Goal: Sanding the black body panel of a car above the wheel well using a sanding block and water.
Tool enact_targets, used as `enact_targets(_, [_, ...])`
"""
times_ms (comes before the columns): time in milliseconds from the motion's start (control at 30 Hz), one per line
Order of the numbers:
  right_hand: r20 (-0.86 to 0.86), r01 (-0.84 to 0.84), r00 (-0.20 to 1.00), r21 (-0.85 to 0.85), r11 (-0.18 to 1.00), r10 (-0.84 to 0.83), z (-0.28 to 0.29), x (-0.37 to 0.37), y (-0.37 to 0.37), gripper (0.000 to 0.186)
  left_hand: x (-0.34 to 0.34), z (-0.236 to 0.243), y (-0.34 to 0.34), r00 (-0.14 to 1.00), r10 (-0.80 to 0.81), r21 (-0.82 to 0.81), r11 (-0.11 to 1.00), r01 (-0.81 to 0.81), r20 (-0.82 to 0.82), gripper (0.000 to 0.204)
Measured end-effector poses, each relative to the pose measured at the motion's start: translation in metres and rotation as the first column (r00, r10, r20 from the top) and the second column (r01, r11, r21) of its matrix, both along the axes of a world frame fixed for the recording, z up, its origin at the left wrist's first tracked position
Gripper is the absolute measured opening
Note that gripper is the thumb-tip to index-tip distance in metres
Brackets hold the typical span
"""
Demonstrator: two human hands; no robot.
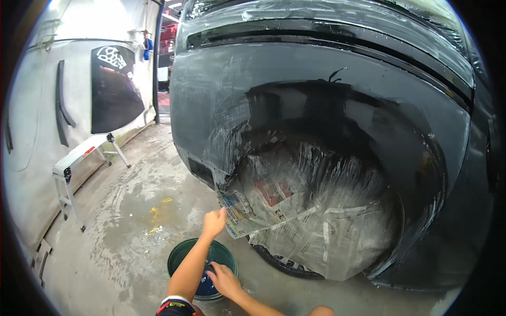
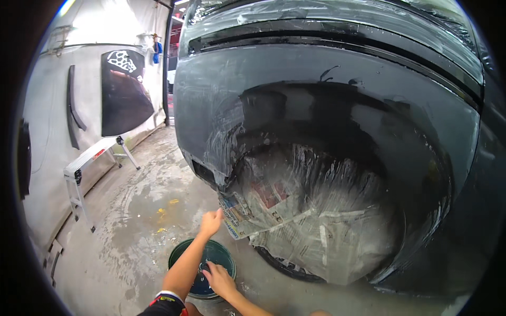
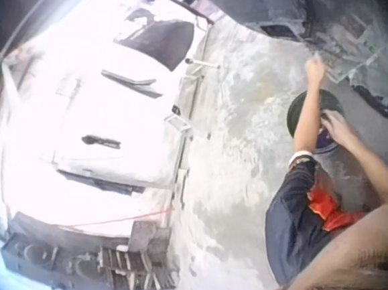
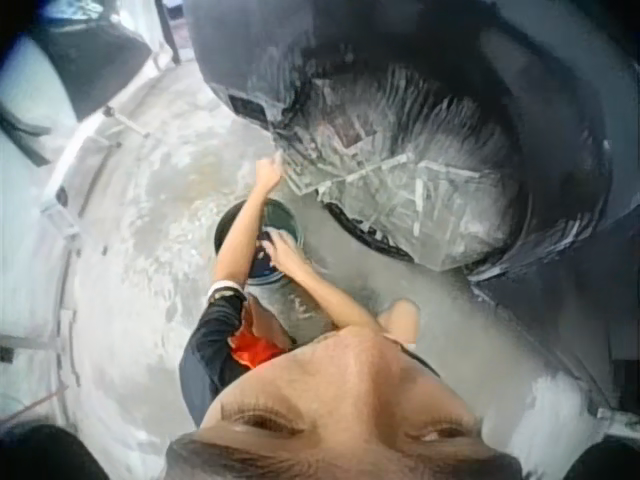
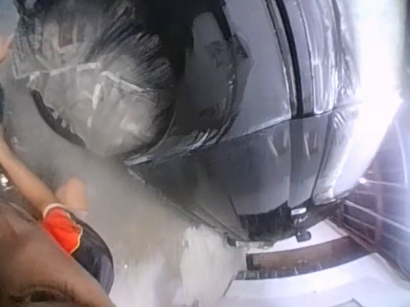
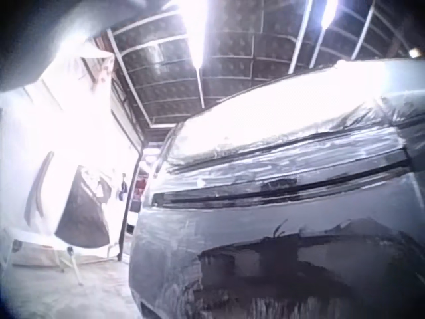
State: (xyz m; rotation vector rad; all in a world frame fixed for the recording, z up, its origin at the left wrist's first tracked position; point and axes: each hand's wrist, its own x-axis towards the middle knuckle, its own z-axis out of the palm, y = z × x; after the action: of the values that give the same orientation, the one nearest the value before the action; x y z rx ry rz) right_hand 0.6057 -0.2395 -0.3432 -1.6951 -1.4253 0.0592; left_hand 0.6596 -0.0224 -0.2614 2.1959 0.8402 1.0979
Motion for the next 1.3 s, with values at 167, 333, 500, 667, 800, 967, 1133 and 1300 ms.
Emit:
enact_targets(167, [0.227, 0.163, 0.974, -0.658, 0.735, -0.014, -0.046, -0.019, 0.061, 0.044, -0.093, -0.108, 0.023, 0.928, 0.253, -0.172, 0.936, -0.306, -0.272, 0.051])
enact_targets(333, [0.159, 0.100, 0.985, -0.834, 0.542, 0.064, -0.085, -0.008, 0.078, 0.049, -0.115, -0.143, 0.032, 0.985, 0.127, 0.016, 0.992, -0.125, -0.121, 0.038])
enact_targets(500, [0.171, -0.022, 0.862, -0.928, 0.372, 0.477, -0.072, 0.015, 0.080, 0.044, -0.119, -0.142, 0.029, 0.965, 0.155, 0.016, 0.988, -0.155, -0.210, 0.037])
enact_targets(667, [0.173, 0.009, 0.892, -0.930, 0.367, 0.418, -0.077, 0.028, 0.073, 0.042, -0.101, -0.141, 0.016, 0.977, 0.201, 0.009, 0.980, -0.201, -0.076, 0.038])
enact_targets(800, [0.161, -0.058, 0.810, -0.935, 0.350, 0.563, 0.008, 0.011, 0.077, 0.040, -0.123, -0.162, 0.026, 0.970, 0.240, 0.035, 0.970, -0.239, -0.038, 0.037])
enact_targets(967, [0.421, 0.058, 0.688, -0.844, 0.534, 0.591, 0.141, 0.068, 0.046, 0.056, -0.105, -0.154, 0.024, 0.948, 0.320, 0.080, 0.944, -0.319, 0.010, 0.040])
enact_targets(1133, [0.908, 0.133, 0.354, -0.286, 0.949, 0.224, 0.308, 0.163, 0.006, 0.035, -0.095, -0.154, 0.028, 0.880, 0.476, 0.005, 0.880, -0.476, 0.001, 0.047])
enact_targets(1300, [0.980, 0.032, -0.086, 0.185, 0.982, -0.182, 0.466, 0.246, -0.029, 0.032, -0.081, -0.158, 0.044, 0.716, 0.694, -0.024, 0.717, -0.697, -0.080, 0.050])
